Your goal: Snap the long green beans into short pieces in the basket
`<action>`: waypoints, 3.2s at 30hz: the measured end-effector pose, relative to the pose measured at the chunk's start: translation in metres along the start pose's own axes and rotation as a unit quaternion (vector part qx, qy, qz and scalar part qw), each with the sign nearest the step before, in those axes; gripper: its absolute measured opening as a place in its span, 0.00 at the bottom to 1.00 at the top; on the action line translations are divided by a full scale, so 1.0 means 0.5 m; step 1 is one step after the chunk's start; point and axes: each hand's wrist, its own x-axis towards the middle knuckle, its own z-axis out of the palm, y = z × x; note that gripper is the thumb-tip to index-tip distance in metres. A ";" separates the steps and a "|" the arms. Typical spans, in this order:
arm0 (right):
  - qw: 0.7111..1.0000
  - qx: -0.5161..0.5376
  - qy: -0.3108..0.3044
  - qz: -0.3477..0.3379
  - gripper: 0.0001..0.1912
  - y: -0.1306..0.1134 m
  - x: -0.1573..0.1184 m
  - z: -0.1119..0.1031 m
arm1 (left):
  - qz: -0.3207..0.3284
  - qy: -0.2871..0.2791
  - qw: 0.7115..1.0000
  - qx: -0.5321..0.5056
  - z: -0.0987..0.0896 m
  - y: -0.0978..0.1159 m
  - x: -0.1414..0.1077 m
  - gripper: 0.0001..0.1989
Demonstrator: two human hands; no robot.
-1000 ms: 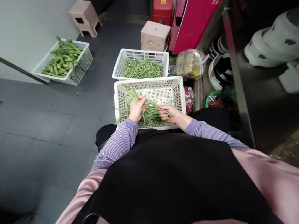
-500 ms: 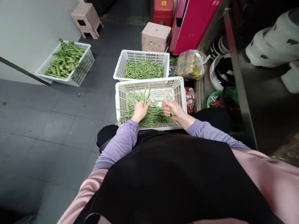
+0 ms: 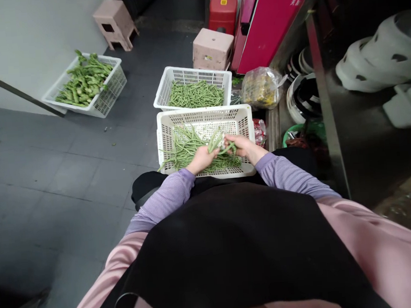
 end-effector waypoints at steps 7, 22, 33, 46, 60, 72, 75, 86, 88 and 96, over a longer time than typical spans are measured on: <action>0.982 -0.053 -0.181 -0.017 0.16 0.100 -0.035 0.083 | -0.133 0.116 0.965 -0.196 0.001 -0.003 0.028 0.17; 0.973 -0.132 -0.188 0.031 0.18 0.091 -0.039 0.015 | -0.158 0.087 0.775 -0.606 -0.112 0.012 0.066 0.17; 0.929 -0.311 -0.196 -0.037 0.14 0.101 -0.031 -0.022 | -0.145 0.124 0.775 -0.603 -0.147 0.009 0.069 0.15; 0.995 -0.008 0.096 -0.028 0.17 0.108 0.020 -0.019 | -0.137 0.067 0.830 -0.536 -0.082 0.027 0.033 0.08; 0.975 -0.079 -0.205 -0.042 0.16 0.088 -0.032 0.058 | -0.146 0.060 0.851 -0.500 -0.091 0.010 0.055 0.10; 0.951 -0.146 -0.266 -0.063 0.14 0.059 -0.044 0.013 | -0.103 0.037 0.936 -0.334 -0.110 -0.001 0.044 0.18; 0.955 -0.154 -0.241 -0.076 0.16 0.064 -0.035 0.022 | -0.092 0.109 0.949 -0.282 -0.115 -0.010 0.045 0.17; 0.965 -0.146 -0.214 -0.044 0.17 0.036 -0.061 0.053 | 0.002 0.253 0.926 -0.281 -0.139 -0.004 0.033 0.17; 0.969 -0.141 -0.203 -0.023 0.17 0.022 -0.075 0.055 | -0.011 0.234 0.917 -0.324 -0.140 0.006 0.029 0.16; 0.977 -0.051 -0.202 0.045 0.17 -0.004 -0.088 0.040 | 0.028 0.233 0.897 -0.374 -0.141 0.011 0.031 0.17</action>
